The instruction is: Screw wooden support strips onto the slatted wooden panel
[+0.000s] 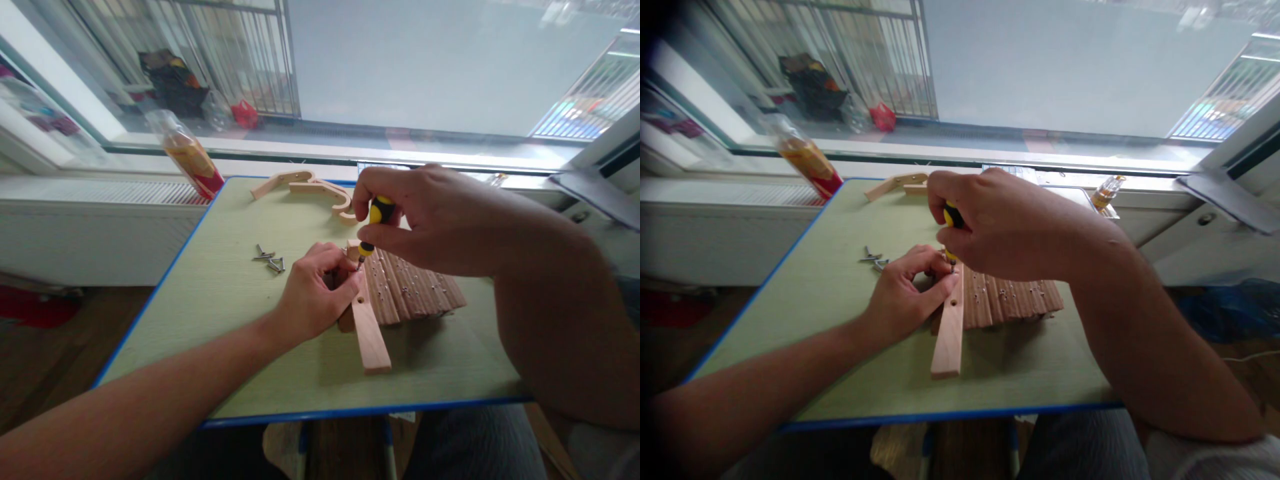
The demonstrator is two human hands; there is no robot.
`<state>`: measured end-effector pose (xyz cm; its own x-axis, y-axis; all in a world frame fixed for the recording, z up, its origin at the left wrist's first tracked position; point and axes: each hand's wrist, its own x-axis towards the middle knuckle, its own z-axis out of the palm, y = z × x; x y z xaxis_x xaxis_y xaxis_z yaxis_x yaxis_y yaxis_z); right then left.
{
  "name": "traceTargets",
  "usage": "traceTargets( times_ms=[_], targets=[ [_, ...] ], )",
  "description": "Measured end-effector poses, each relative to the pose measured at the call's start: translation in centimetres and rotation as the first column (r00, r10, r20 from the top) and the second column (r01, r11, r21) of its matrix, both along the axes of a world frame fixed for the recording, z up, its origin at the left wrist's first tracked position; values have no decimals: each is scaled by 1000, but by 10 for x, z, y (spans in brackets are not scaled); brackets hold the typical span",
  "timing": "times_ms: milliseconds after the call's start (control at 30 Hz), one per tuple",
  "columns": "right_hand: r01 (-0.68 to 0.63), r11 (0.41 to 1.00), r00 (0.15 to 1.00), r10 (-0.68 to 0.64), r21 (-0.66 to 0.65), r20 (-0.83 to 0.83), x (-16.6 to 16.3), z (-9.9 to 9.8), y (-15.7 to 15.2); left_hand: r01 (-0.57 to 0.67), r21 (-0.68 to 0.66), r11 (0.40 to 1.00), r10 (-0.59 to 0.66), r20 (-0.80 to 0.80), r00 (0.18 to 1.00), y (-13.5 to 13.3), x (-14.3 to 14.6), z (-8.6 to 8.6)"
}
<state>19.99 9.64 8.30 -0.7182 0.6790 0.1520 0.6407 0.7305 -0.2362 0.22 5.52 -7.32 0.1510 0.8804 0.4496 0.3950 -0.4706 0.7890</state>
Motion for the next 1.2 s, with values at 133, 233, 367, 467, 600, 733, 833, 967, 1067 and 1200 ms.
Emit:
traceTargets(
  times_ms=[133, 233, 367, 467, 600, 733, 833, 967, 1067, 1200],
  targets=[
    [2, 1000, 1000, -2, 23, -11, -4, 1, -1, -2, 19, 1000, 2, -17, 1000, 0, -1, 0],
    [36, 999, 999, -37, 38, 8, -5, 1, -4, -18, 36, 999, 19, -49, 999, -2, 0, 1],
    [19, 1000, 1000, -19, 0, 23, -3, 0, -6, -56, 54, 997, 61, -106, 992, -5, 3, 2],
    [-42, 997, 999, 43, -71, 20, -1, 2, -7, -67, 86, 994, 79, -143, 987, -7, 4, 1],
    [-39, 998, 999, 40, -41, 11, 0, 3, -6, -66, 143, 988, 90, -173, 981, -9, 5, 0],
    [-35, 999, 999, 35, -3, -2, -2, 3, -5, -57, 165, 985, 86, -176, 981, -9, 5, -2],
    [-30, 1000, 999, 30, 0, 10, -3, 3, -5, -39, 168, 985, 70, -179, 981, -8, 2, -4],
    [-23, 1000, 1000, 23, -14, 7, -4, 4, -7, -29, 170, 985, 60, -177, 982, -7, 0, -4],
    [-34, 999, 999, 34, -15, 6, -5, 4, -9, -43, 165, 985, 71, -169, 983, -7, 0, -3],
    [-22, 999, 1000, 22, 25, 9, -4, 3, -9, -40, 127, 991, 60, -163, 985, -8, 1, -1]
  ],
)
